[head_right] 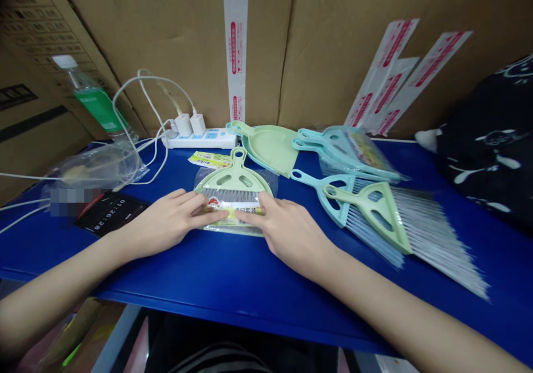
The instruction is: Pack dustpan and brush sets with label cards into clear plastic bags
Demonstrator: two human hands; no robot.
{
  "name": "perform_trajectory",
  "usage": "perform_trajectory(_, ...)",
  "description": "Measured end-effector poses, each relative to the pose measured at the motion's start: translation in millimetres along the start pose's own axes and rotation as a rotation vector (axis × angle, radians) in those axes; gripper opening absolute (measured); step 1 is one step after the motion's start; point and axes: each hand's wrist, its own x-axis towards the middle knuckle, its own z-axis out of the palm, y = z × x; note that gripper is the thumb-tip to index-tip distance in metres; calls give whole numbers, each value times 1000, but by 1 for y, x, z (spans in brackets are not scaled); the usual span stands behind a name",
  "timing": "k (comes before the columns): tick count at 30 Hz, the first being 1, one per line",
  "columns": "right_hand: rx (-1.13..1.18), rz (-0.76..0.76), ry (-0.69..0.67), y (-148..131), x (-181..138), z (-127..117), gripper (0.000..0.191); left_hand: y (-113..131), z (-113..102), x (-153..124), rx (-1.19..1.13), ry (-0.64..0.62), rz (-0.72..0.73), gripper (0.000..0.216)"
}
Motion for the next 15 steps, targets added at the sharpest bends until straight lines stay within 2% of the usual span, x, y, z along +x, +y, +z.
perform_trajectory(7,30,3,-30,9,-1,-9,42,-4,-4,-5,-22,55,-26,34)
perform_trajectory(15,129,-13,-17,23,-6,-18,40,-12,-9,-10,-58,49,-70,42)
